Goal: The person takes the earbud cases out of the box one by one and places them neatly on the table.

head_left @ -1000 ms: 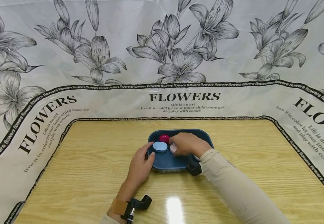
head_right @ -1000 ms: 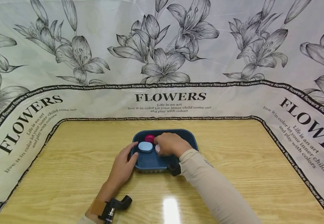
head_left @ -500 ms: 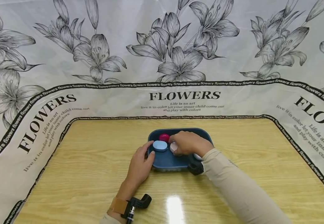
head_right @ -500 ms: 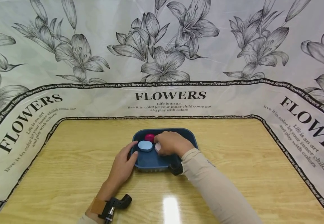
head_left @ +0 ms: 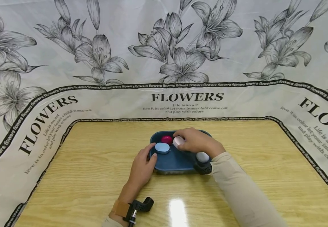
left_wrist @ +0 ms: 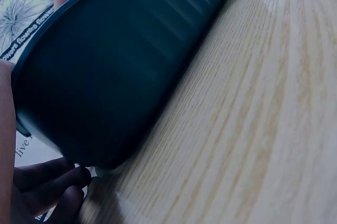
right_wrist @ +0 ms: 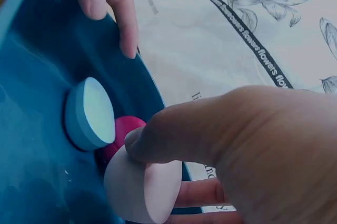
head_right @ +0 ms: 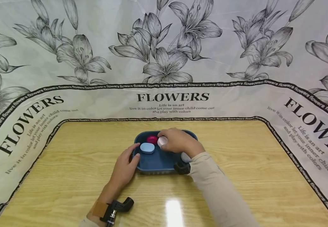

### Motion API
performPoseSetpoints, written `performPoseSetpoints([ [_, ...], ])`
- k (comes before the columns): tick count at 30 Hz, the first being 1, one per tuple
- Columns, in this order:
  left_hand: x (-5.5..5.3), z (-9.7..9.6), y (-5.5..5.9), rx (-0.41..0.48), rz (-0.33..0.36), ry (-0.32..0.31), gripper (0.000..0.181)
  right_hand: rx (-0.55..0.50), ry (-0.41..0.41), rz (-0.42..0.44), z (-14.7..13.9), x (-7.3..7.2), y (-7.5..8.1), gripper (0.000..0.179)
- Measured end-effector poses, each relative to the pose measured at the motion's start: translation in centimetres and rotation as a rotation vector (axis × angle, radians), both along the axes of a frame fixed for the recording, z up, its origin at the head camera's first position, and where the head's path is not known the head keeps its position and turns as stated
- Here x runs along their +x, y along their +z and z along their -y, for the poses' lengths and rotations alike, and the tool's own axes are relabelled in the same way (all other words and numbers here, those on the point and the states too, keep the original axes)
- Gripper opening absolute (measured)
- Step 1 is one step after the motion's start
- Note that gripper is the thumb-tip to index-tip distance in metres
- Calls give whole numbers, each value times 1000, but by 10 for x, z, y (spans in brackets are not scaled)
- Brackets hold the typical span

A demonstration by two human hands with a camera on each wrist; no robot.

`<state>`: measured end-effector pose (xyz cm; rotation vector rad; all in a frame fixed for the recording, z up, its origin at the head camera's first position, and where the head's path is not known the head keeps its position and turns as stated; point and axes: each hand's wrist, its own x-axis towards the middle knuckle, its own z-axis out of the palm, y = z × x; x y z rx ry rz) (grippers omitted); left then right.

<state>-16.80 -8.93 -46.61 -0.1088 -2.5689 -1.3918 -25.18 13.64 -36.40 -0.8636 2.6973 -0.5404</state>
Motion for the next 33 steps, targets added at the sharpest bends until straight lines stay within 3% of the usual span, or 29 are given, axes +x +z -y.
performPoseSetpoints([
  [5, -1, 0, -1, -8, -18, 0, 41, -43, -1, 2, -2, 6, -3, 46],
  [17, -2, 2, -2, -10, -16, -2, 41, -177, -88, -10, -4, 15, -6, 48],
  [27, -2, 2, -1, -3, -15, -3, 40, -241, -106, -53, -8, 20, -10, 46],
  [33, -1, 2, -1, -2, -8, -7, 40, -235, -133, -128, -12, 24, -9, 45],
])
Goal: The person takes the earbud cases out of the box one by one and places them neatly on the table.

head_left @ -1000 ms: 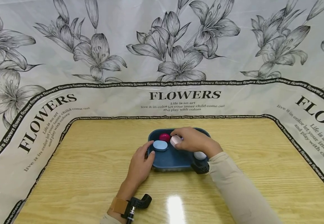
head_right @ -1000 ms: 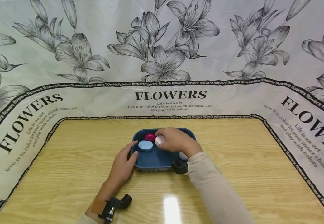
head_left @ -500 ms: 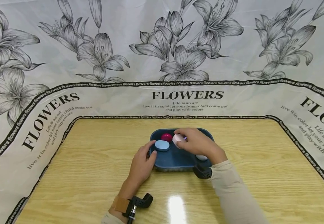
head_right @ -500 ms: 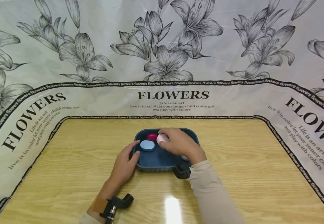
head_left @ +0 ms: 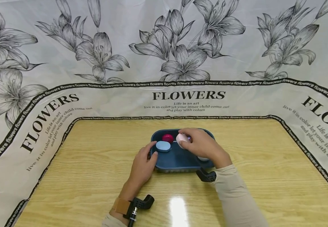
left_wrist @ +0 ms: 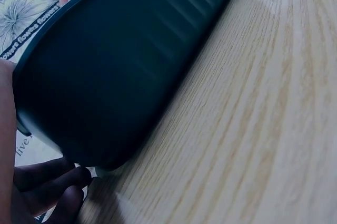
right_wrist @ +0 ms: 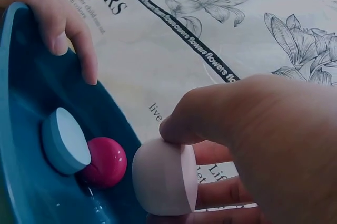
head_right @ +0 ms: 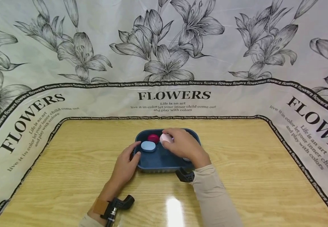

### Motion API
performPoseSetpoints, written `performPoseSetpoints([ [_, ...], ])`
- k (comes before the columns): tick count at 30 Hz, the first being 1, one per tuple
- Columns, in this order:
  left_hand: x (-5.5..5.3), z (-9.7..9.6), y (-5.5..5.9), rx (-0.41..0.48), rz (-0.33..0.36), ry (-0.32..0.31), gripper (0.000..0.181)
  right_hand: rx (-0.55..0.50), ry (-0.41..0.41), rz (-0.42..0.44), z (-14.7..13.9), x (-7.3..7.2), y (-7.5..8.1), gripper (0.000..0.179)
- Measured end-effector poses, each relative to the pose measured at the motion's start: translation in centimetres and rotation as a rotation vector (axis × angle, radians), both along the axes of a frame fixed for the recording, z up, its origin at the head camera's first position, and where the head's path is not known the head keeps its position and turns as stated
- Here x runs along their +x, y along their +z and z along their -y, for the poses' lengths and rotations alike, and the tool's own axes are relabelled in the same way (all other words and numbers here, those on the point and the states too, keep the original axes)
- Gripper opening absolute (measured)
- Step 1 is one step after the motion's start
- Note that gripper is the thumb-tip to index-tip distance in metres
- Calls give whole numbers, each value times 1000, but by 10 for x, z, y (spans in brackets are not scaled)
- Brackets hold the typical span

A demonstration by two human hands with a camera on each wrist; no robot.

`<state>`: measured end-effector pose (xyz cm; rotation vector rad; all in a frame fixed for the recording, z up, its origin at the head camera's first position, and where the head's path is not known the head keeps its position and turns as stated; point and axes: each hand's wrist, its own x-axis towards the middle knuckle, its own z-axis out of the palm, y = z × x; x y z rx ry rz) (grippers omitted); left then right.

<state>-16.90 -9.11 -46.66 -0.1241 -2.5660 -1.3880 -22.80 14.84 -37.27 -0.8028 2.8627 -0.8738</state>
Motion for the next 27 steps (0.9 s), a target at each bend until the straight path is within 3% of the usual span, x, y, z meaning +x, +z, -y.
performPoseSetpoints([
  [19, 0, 1, 1, 0, 2, 7, 40, -17, -47, -73, -16, 15, -8, 47],
  [27, 1, -2, 2, 6, 1, 5, 40, -131, -44, 17, -23, 18, -4, 42],
])
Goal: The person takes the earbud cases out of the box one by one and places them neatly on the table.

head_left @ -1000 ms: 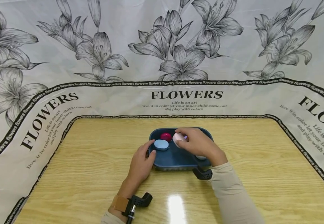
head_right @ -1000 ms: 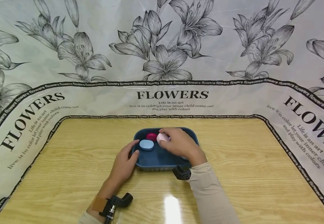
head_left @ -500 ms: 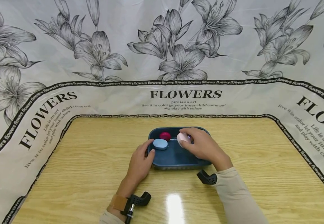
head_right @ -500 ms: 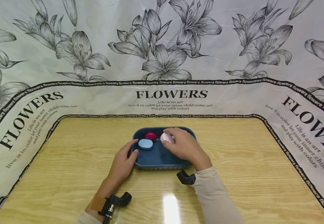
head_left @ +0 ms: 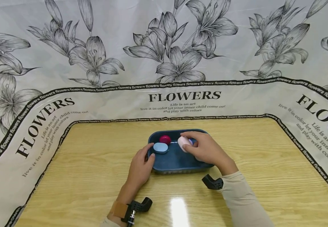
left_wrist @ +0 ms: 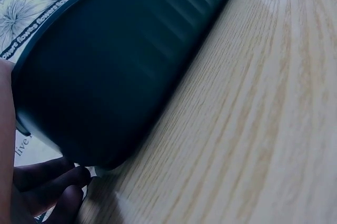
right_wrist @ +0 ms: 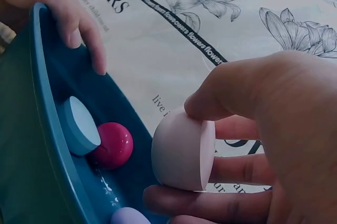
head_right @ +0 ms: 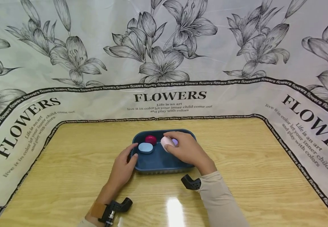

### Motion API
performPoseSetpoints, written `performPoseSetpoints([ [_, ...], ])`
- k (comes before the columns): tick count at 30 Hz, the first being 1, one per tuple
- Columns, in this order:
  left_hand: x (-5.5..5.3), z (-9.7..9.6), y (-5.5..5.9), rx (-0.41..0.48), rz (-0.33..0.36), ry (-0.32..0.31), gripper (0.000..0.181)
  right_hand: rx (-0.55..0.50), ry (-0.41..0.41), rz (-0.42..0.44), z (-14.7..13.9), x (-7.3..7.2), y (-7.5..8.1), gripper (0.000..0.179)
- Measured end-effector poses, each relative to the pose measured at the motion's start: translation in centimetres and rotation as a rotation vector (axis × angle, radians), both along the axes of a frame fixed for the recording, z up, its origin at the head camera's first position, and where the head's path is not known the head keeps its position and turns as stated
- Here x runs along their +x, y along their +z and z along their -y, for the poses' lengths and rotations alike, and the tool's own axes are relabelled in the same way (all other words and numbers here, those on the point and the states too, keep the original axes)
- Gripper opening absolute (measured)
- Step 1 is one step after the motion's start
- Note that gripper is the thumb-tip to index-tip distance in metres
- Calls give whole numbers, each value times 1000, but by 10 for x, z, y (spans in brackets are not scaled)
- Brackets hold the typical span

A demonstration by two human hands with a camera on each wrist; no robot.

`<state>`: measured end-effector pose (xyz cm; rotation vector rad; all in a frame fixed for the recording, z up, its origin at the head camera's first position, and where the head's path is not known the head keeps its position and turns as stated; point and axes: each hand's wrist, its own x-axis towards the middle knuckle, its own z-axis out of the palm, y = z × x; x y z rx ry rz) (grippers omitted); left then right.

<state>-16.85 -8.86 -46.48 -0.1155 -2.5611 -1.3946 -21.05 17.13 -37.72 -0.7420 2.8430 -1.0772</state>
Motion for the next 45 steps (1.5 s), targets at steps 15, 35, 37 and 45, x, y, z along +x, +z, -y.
performPoseSetpoints([
  [15, 1, 0, -2, 6, -8, -1, 40, -13, -41, 15, -21, 9, -2, 47],
  [35, 2, 0, -3, 0, -7, -8, 40, -62, -113, 23, -51, 19, -4, 51],
  [37, 2, 0, -3, 0, -5, -6, 40, -60, -115, 15, -52, 18, -3, 51],
  [45, 2, 0, -2, -6, -11, -3, 40, -76, -145, -2, -60, 17, 2, 50],
])
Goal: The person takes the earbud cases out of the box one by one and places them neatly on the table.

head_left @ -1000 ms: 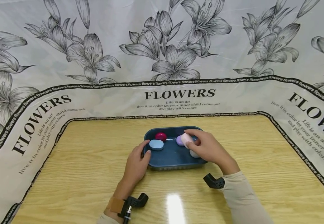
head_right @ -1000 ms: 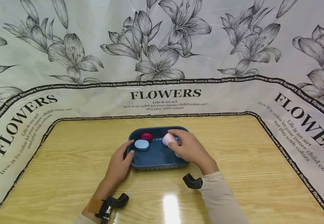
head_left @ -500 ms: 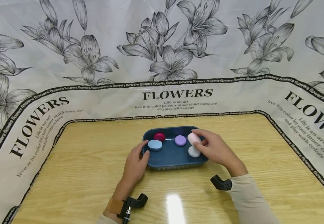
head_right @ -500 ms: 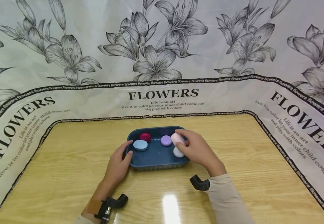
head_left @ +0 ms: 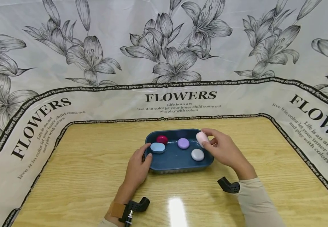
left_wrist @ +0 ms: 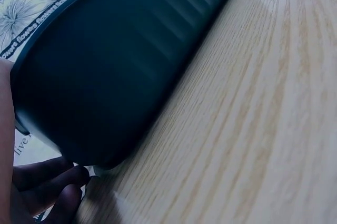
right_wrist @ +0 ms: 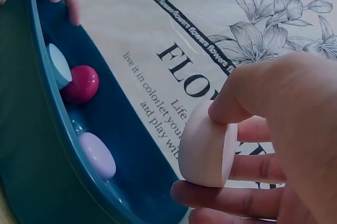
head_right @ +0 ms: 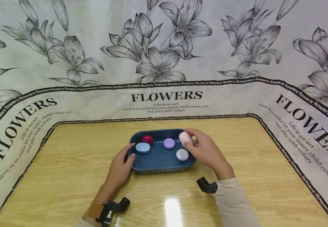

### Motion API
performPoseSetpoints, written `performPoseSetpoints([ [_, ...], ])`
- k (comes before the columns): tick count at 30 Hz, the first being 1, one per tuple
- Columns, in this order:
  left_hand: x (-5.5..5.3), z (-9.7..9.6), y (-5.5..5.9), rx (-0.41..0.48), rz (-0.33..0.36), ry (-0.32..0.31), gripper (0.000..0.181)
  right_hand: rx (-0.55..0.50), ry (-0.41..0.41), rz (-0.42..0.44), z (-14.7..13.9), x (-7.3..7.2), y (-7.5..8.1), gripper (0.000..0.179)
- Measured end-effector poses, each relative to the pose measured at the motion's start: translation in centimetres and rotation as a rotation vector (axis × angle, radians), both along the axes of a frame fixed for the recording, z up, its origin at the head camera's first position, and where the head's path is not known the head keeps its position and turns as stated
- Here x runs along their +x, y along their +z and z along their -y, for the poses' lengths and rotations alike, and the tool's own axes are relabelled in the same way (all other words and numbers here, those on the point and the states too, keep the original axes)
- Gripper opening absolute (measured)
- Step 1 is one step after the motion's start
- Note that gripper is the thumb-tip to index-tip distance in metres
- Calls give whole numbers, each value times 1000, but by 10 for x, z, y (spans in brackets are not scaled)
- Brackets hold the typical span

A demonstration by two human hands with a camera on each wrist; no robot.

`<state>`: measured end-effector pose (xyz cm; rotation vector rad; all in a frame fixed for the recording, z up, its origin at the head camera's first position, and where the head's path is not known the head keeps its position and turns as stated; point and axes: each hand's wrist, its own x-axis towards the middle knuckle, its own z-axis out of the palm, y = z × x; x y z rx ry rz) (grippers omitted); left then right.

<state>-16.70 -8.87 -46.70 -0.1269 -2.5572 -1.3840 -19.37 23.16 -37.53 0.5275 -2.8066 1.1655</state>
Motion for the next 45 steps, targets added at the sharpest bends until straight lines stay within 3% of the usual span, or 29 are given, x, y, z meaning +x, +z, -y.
performPoseSetpoints([
  [38, 0, -1, 0, 5, 1, -2, 40, 33, -154, -51, -48, 0, 12, 57],
  [45, 2, 0, -1, 9, -2, -15, 41, 34, -162, -53, -55, -3, 7, 59],
])
